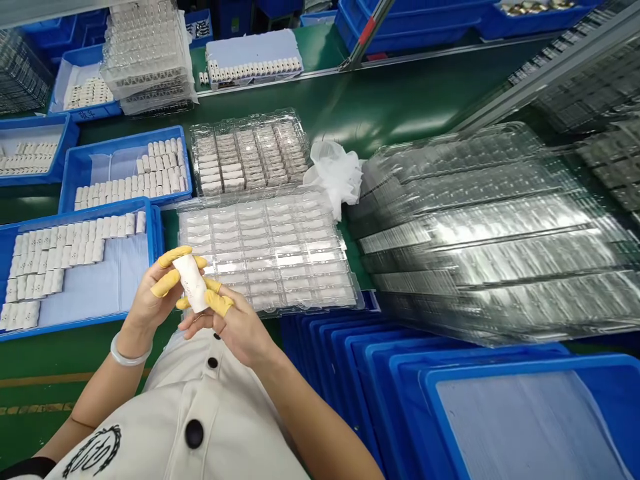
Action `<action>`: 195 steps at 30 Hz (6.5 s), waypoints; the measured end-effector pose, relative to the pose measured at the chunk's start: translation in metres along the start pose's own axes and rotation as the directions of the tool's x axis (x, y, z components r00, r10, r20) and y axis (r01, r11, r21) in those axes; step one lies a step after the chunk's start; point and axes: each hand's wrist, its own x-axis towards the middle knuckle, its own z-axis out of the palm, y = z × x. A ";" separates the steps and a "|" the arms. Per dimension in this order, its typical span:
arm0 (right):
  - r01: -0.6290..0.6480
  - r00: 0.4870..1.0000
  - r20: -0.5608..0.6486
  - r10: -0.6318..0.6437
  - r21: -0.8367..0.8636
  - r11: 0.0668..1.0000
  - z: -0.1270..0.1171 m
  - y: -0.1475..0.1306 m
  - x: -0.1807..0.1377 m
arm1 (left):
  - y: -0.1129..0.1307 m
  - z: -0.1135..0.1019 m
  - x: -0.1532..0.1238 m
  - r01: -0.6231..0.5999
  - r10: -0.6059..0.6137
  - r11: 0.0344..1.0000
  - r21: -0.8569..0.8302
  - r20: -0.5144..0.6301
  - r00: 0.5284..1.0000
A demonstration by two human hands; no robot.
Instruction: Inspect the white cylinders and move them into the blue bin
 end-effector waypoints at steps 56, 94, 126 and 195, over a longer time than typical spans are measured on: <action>0.010 0.863 0.115 -0.493 -0.978 -0.211 -0.119 0.046 0.196 | 0.003 -0.238 0.092 0.488 0.249 0.545 0.682 -0.688 0.682; 0.190 0.935 0.000 -0.354 -0.844 0.501 0.024 0.046 0.038 | -0.013 -0.050 -0.053 -0.139 0.184 0.717 0.683 0.007 0.983; 0.585 0.526 0.433 -0.732 -0.809 -0.058 0.007 0.024 0.010 | 0.003 -0.017 -0.046 -0.536 0.500 0.396 0.746 0.314 0.807; -0.066 0.994 -0.080 0.072 0.074 0.995 0.017 0.007 0.017 | 0.011 -0.006 -0.043 0.190 -0.251 0.917 -0.350 -0.138 0.958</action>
